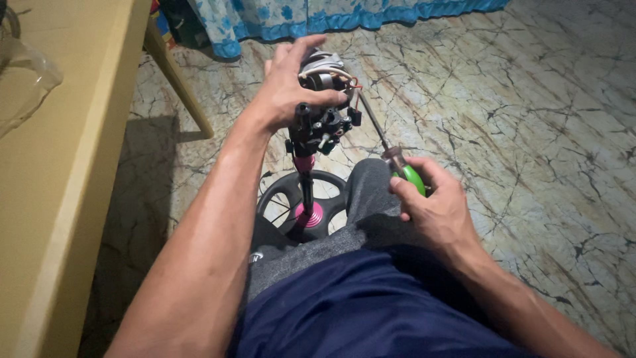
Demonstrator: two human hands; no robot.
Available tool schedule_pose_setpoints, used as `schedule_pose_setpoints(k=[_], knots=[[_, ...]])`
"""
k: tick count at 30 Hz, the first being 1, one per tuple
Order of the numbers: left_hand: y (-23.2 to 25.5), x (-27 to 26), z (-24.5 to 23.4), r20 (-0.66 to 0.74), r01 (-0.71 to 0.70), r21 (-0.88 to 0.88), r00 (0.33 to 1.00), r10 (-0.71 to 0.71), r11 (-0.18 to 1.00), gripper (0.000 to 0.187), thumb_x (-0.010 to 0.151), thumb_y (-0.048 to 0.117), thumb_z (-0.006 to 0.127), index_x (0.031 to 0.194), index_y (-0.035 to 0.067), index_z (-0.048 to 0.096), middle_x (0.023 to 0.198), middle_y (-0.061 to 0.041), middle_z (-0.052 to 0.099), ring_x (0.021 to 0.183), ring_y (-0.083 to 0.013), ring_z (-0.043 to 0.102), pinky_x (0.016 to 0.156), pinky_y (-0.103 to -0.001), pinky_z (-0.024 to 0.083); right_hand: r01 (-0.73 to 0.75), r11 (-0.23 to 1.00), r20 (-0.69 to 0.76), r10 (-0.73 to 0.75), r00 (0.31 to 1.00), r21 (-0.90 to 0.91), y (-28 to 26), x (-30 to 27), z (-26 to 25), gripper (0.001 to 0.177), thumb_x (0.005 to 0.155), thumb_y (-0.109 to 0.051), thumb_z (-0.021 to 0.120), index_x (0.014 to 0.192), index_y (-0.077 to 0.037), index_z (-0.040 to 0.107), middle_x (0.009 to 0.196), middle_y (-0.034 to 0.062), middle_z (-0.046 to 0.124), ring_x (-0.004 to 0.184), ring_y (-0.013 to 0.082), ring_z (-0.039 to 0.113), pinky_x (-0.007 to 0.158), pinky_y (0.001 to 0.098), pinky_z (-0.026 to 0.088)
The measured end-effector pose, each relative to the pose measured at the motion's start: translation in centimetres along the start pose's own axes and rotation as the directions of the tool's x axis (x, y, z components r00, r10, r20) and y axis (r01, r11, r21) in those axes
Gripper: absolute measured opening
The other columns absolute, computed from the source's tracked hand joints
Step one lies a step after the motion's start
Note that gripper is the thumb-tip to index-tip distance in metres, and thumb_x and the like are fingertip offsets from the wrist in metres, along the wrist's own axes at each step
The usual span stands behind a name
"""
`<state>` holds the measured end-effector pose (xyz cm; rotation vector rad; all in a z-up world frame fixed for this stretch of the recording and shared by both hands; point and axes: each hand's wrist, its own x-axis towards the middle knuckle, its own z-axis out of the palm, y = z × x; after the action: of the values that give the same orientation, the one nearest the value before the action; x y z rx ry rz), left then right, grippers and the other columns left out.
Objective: The person uses a green-handled screwdriver to tighten screws on a small electrical motor or fan assembly held in their left hand. They repeatedly adjust the device and use the screwdriver on different screws throughout the clip.
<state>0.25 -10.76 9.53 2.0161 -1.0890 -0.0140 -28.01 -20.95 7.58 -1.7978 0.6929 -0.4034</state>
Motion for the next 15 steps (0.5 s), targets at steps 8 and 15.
schedule_pose_setpoints(k=[8, 15], knots=[[-0.26, 0.66, -0.25, 0.002, -0.06, 0.022, 0.998, 0.06, 0.998, 0.081, 0.061, 0.036, 0.094, 0.132, 0.023, 0.058, 0.13, -0.012, 0.054, 0.127, -0.0365, 0.046, 0.107, -0.051, 0.042, -0.008, 0.998, -0.023, 0.006, 1.0, -0.06, -0.6, -0.56, 0.99, 0.034, 0.09, -0.022, 0.069, 0.122, -0.011, 0.069, 0.075, 0.0001, 0.063, 0.056, 0.0095, 0.058, 0.05, 0.0256, 0.047], [0.55, 0.16, 0.05, -0.065, -0.011, 0.085, 0.998, 0.016, 0.996, 0.074, 0.061, 0.041, 0.093, 0.126, 0.027, 0.061, 0.127, -0.006, 0.056, 0.125, -0.0332, 0.051, 0.103, -0.055, 0.041, -0.04, 0.998, -0.044, 0.037, 0.998, -0.054, -0.35, -0.69, 1.12, 0.033, 0.089, -0.022, 0.07, 0.12, -0.01, 0.07, 0.073, 0.0005, 0.063, 0.055, 0.01, 0.058, 0.049, 0.0271, 0.045]])
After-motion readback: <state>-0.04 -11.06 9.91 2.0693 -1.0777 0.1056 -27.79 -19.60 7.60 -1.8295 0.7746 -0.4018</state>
